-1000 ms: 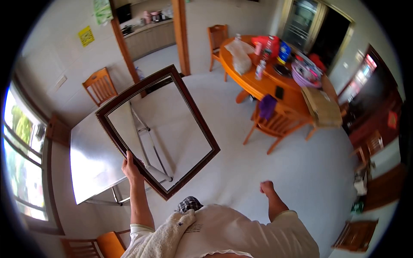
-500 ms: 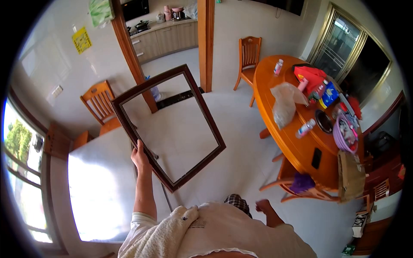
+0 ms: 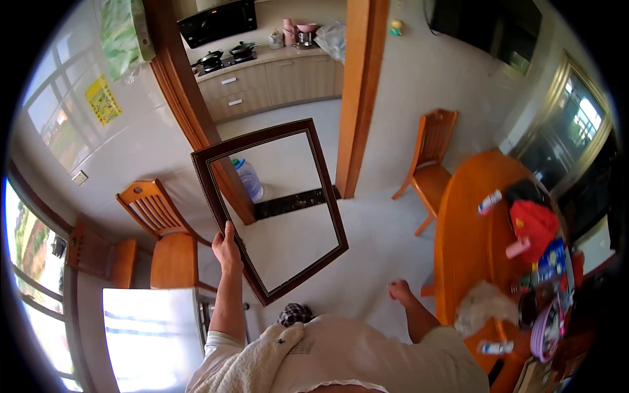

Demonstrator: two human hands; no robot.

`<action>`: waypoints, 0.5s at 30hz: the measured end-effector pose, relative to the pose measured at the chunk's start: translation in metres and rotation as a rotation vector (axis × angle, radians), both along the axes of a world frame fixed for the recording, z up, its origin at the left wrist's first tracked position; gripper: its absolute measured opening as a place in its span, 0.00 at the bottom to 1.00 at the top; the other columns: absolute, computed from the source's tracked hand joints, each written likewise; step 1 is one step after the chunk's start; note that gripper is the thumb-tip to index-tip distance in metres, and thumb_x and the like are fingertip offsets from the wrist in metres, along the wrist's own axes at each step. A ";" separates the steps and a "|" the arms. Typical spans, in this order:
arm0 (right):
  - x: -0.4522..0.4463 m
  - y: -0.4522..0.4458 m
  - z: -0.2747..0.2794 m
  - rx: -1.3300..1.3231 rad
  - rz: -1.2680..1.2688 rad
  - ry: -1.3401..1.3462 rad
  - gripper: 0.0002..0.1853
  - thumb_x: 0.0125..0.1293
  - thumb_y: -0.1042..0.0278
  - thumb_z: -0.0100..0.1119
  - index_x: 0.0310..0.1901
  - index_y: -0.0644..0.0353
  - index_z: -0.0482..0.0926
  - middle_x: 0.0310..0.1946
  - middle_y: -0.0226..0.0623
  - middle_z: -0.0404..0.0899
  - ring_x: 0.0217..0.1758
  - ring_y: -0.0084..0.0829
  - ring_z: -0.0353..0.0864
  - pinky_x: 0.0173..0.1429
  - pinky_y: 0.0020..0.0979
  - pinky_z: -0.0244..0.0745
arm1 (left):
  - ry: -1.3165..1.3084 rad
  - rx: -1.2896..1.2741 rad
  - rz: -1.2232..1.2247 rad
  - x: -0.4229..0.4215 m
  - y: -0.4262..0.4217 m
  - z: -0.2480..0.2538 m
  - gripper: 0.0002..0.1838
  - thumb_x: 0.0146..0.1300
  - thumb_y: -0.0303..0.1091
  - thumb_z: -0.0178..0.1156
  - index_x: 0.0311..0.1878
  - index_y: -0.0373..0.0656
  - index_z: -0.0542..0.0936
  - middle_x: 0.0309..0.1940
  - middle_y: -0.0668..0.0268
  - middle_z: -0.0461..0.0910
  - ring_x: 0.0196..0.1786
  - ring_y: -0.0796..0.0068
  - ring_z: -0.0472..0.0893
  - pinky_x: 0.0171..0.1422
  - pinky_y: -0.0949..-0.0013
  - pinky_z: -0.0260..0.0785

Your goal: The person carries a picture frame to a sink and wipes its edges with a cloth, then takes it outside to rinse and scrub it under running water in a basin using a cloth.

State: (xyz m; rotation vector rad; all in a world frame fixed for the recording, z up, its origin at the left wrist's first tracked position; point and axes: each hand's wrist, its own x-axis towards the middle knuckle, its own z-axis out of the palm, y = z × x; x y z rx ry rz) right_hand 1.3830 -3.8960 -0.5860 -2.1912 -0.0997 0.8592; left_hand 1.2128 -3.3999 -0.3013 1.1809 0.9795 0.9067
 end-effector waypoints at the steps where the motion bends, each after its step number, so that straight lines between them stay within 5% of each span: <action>1: 0.048 0.037 0.003 0.134 -0.148 0.026 0.06 0.59 0.70 0.55 0.28 0.62 0.76 0.13 0.33 0.73 0.13 0.26 0.70 0.19 0.30 0.67 | 0.001 -0.008 0.002 0.026 0.019 -0.002 0.19 0.63 0.47 0.63 0.26 0.43 0.73 0.17 0.72 0.69 0.18 0.79 0.69 0.21 0.72 0.60; 4: 0.161 0.135 0.037 0.240 -0.050 -0.140 0.05 0.62 0.74 0.53 0.28 0.62 0.75 0.18 0.31 0.74 0.17 0.23 0.72 0.20 0.27 0.67 | 0.050 0.012 0.011 0.110 0.079 -0.008 0.18 0.62 0.47 0.64 0.27 0.43 0.74 0.18 0.73 0.68 0.19 0.80 0.68 0.22 0.72 0.59; 8: 0.198 0.186 0.050 0.479 -0.437 -0.016 0.06 0.62 0.72 0.55 0.30 0.63 0.77 0.17 0.33 0.74 0.18 0.24 0.73 0.22 0.27 0.70 | 0.004 0.083 -0.059 0.231 0.166 -0.037 0.18 0.62 0.46 0.64 0.33 0.38 0.77 0.24 0.67 0.75 0.26 0.76 0.73 0.32 0.70 0.66; 9: 0.200 0.166 -0.011 0.354 -0.191 -0.097 0.09 0.62 0.67 0.57 0.28 0.63 0.77 0.17 0.34 0.75 0.18 0.25 0.73 0.22 0.29 0.71 | 0.033 0.120 -0.061 0.262 0.183 -0.037 0.19 0.62 0.46 0.64 0.37 0.35 0.78 0.28 0.63 0.78 0.31 0.73 0.75 0.36 0.69 0.69; 10: 0.187 0.168 -0.023 0.232 -0.308 -0.005 0.11 0.60 0.64 0.59 0.27 0.64 0.78 0.17 0.36 0.76 0.17 0.26 0.74 0.22 0.30 0.72 | 0.053 0.172 -0.087 0.298 0.197 -0.032 0.22 0.62 0.47 0.64 0.41 0.33 0.79 0.33 0.59 0.81 0.35 0.69 0.78 0.40 0.67 0.71; 11: 0.173 0.154 -0.057 0.051 -0.102 0.064 0.13 0.60 0.63 0.59 0.27 0.66 0.78 0.18 0.38 0.77 0.19 0.27 0.76 0.24 0.31 0.74 | 0.138 0.164 -0.117 0.315 0.200 -0.011 0.27 0.61 0.48 0.65 0.49 0.29 0.78 0.42 0.54 0.82 0.42 0.65 0.80 0.47 0.65 0.73; 13: 0.125 0.128 -0.061 -0.108 0.000 0.124 0.17 0.62 0.60 0.60 0.26 0.69 0.77 0.19 0.40 0.77 0.20 0.30 0.79 0.25 0.33 0.78 | 0.325 0.237 -0.028 0.338 0.214 0.006 0.27 0.61 0.47 0.65 0.50 0.29 0.79 0.46 0.56 0.82 0.45 0.66 0.79 0.51 0.65 0.72; 15: 0.097 0.111 -0.060 -0.156 -0.376 0.495 0.18 0.65 0.61 0.57 0.24 0.69 0.76 0.20 0.42 0.78 0.21 0.32 0.81 0.23 0.34 0.79 | 0.216 0.277 -0.103 0.366 0.245 -0.002 0.28 0.62 0.50 0.63 0.50 0.30 0.79 0.47 0.57 0.82 0.45 0.66 0.78 0.51 0.66 0.71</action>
